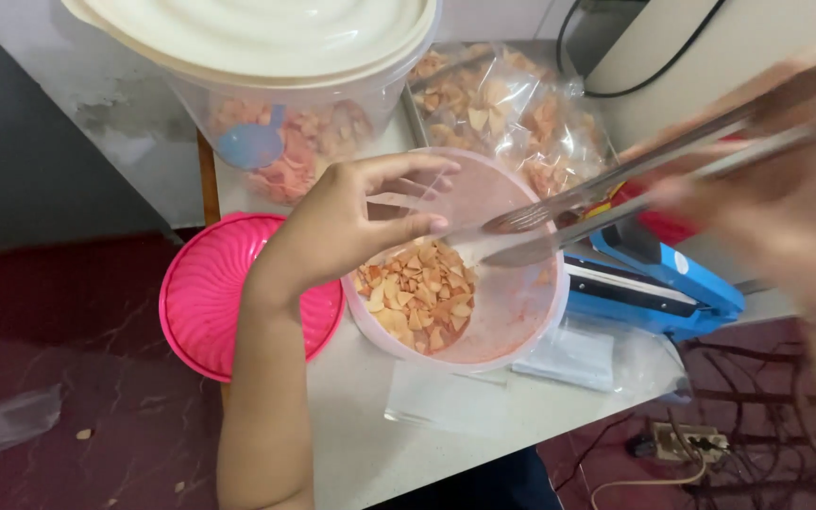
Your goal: The person is filling small plastic bags with chip fragments using tongs and then sealing the bags with a heat sealer.
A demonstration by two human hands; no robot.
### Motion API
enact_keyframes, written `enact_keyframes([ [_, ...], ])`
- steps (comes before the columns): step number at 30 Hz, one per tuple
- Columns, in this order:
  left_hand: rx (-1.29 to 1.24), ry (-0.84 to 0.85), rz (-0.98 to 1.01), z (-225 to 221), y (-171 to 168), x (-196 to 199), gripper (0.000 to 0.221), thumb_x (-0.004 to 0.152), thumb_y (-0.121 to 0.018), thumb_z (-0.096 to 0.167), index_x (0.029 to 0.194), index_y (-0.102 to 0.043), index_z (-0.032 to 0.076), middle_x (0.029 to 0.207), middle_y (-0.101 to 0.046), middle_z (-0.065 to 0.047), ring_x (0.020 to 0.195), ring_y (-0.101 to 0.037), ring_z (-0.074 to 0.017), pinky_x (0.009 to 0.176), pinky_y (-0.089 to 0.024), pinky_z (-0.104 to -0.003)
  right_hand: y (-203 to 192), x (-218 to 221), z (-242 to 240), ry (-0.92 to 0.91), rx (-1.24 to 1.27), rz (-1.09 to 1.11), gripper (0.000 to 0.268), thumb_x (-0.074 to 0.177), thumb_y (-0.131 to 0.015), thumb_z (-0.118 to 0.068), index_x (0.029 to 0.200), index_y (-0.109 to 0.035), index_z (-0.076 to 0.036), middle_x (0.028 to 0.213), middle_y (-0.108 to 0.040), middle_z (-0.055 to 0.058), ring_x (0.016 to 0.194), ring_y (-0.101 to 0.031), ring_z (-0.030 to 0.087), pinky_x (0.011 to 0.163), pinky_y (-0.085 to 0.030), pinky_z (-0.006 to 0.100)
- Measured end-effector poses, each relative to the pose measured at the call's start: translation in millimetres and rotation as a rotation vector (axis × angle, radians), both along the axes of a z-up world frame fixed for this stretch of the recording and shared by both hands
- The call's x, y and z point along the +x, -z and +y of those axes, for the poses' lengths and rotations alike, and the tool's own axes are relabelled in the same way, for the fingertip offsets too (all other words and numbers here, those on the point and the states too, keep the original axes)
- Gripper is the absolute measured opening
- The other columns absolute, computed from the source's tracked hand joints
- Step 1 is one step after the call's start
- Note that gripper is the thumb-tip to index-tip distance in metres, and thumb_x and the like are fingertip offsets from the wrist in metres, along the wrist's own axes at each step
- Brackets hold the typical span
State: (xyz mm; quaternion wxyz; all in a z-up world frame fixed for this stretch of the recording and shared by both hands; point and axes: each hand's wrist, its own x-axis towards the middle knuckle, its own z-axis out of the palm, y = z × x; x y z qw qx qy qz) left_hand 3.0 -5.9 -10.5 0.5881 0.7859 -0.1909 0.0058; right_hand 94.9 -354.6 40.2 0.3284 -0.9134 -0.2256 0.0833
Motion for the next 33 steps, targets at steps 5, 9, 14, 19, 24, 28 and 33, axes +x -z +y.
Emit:
enact_keyframes([
  [5, 0.011, -0.050, 0.051, -2.5, -6.0, -2.3, 0.047, 0.078, -0.065, 0.036, 0.121, -0.060, 0.017, 0.118, -0.069, -0.004, 0.107, -0.068, -0.0162, 0.092, -0.054, -0.030, 14.9, -43.6, 84.4, -0.291, -0.068, -0.350, 0.024, 0.075, -0.075, -0.003, 0.099, -0.071, 0.000, 0.101, -0.067, 0.011, 0.091, -0.068, 0.018, 0.066, -0.064, 0.022],
  [9, -0.002, -0.037, 0.030, -4.6, -3.6, 1.4, 0.045, 0.080, -0.063, 0.036, 0.120, -0.060, 0.015, 0.123, -0.066, -0.006, 0.112, -0.065, -0.0164, 0.096, -0.053, -0.030, 42.3, -26.6, 98.7, -0.447, 0.033, -0.301, 0.036, 0.069, -0.078, 0.004, 0.098, -0.058, -0.002, 0.090, -0.071, 0.006, 0.076, -0.073, 0.016, 0.060, -0.061, 0.021],
  [14, -0.032, 0.001, -0.020, -5.5, 2.8, 7.0, 0.042, 0.083, -0.064, 0.031, 0.119, -0.060, 0.010, 0.131, -0.059, -0.005, 0.115, -0.061, -0.0136, 0.097, -0.053, -0.029, 52.9, -19.4, 114.8, -0.439, -0.092, -0.178, 0.055, 0.077, -0.072, -0.010, 0.126, -0.049, -0.003, 0.096, -0.074, 0.004, 0.084, -0.072, 0.020, 0.074, -0.057, 0.030],
  [19, -0.006, -0.025, 0.057, -3.7, 2.8, 6.8, 0.044, 0.080, -0.065, 0.035, 0.120, -0.060, 0.017, 0.124, -0.065, -0.006, 0.105, -0.070, -0.0183, 0.091, -0.055, -0.029, 55.0, -14.7, 106.7, -0.390, -0.106, -0.277, 0.041, 0.076, -0.076, -0.010, 0.111, -0.055, -0.006, 0.089, -0.074, 0.002, 0.076, -0.072, 0.019, 0.065, -0.058, 0.028],
  [24, -0.012, -0.026, 0.010, -1.9, 1.7, 5.2, 0.045, 0.081, -0.065, 0.032, 0.122, -0.059, 0.014, 0.119, -0.068, -0.007, 0.108, -0.067, -0.0172, 0.095, -0.053, -0.029, 21.1, -25.0, 93.2, -0.399, 0.025, -0.321, 0.017, 0.078, -0.075, -0.002, 0.094, -0.068, 0.000, 0.094, -0.069, 0.011, 0.074, -0.072, 0.015, 0.057, -0.060, 0.019],
  [28, 0.012, -0.047, 0.043, -1.8, -2.7, 1.7, 0.045, 0.079, -0.066, 0.033, 0.122, -0.059, 0.019, 0.118, -0.069, -0.005, 0.109, -0.067, -0.0175, 0.092, -0.055, -0.031, -17.2, -47.7, 75.3, -0.198, 0.101, -0.357, 0.022, 0.083, -0.068, 0.010, 0.099, -0.052, 0.009, 0.095, -0.068, 0.021, 0.083, -0.072, 0.026, 0.064, -0.060, 0.027],
  [33, 0.063, -0.026, 0.048, -4.0, -3.4, 1.6, 0.047, 0.080, -0.064, 0.035, 0.124, -0.058, 0.020, 0.125, -0.066, -0.004, 0.108, -0.068, -0.0186, 0.098, -0.050, -0.040, 12.9, 49.4, -86.4, -0.199, 0.243, -0.146, 0.030, 0.099, -0.046, -0.023, 0.129, -0.041, -0.019, 0.130, -0.055, 0.008, 0.128, -0.058, 0.030, 0.102, -0.053, 0.041],
])
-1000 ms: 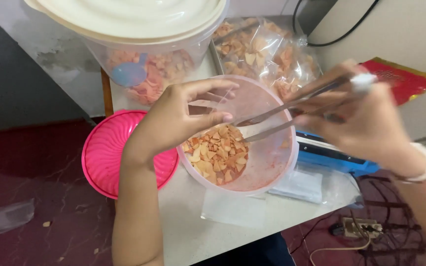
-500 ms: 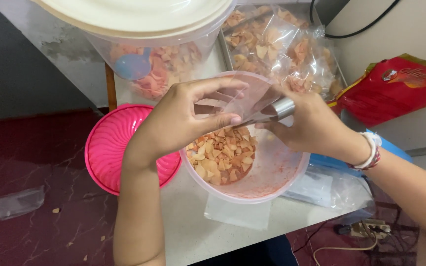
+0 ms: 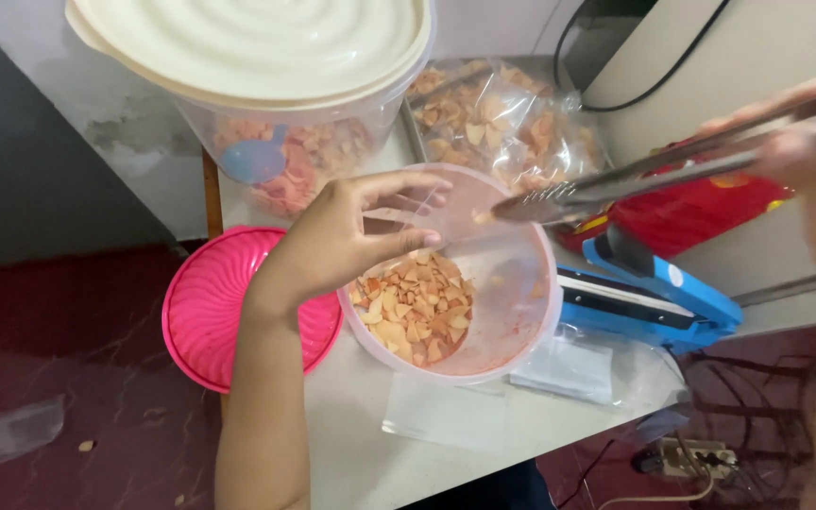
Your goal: The person is filling small plastic bags with chip fragments using tongs and then sealing the bags with a heat sealer.
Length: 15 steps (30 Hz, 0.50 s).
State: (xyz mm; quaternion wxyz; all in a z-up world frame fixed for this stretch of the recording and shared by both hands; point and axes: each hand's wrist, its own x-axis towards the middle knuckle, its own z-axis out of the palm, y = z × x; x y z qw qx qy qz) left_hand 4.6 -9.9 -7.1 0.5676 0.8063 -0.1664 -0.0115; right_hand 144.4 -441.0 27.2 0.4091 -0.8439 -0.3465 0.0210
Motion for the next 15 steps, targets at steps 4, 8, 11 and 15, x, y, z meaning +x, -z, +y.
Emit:
enact_keyframes([
  [4, -0.044, -0.001, 0.064, -1.3, -2.5, -1.1, 0.046, 0.076, -0.067, 0.033, 0.119, -0.062, 0.019, 0.120, -0.069, -0.003, 0.109, -0.067, -0.0178, 0.092, -0.054, -0.031, -39.0, -9.4, -22.5, 0.191, -0.085, -0.171, 0.050, 0.112, -0.027, -0.041, 0.140, -0.039, -0.001, 0.139, -0.047, 0.019, 0.130, -0.051, 0.035, 0.102, -0.047, 0.047],
  [8, -0.175, 0.028, -0.004, -0.5, 6.6, 0.3, 0.055, 0.075, -0.077, 0.026, 0.123, -0.060, 0.006, 0.114, -0.067, -0.019, 0.105, -0.065, -0.0274, 0.088, -0.055, -0.036, -67.0, -1.0, -33.8, 0.153, -0.101, -0.078, 0.041, 0.107, -0.030, -0.027, 0.137, -0.038, 0.000, 0.138, -0.047, 0.020, 0.128, -0.051, 0.033, 0.106, -0.045, 0.044],
  [11, -0.180, 0.031, -0.006, -2.4, 6.3, -0.7, 0.055, 0.076, -0.076, 0.026, 0.124, -0.059, 0.005, 0.114, -0.066, -0.020, 0.107, -0.065, -0.0296, 0.088, -0.054, -0.037, -87.3, 13.8, -36.2, 0.117, -0.116, -0.010, 0.036, 0.103, -0.032, -0.016, 0.134, -0.038, 0.000, 0.137, -0.047, 0.021, 0.126, -0.051, 0.032, 0.110, -0.043, 0.041],
  [15, -0.080, 0.029, 0.044, -3.1, -2.7, -4.6, 0.045, 0.074, -0.068, 0.033, 0.116, -0.063, 0.018, 0.116, -0.070, -0.002, 0.108, -0.068, -0.0175, 0.093, -0.052, -0.029, -103.5, 26.9, -27.3, 0.072, -0.133, 0.063, 0.034, 0.099, -0.034, -0.005, 0.132, -0.037, 0.000, 0.137, -0.046, 0.022, 0.124, -0.051, 0.031, 0.113, -0.042, 0.039],
])
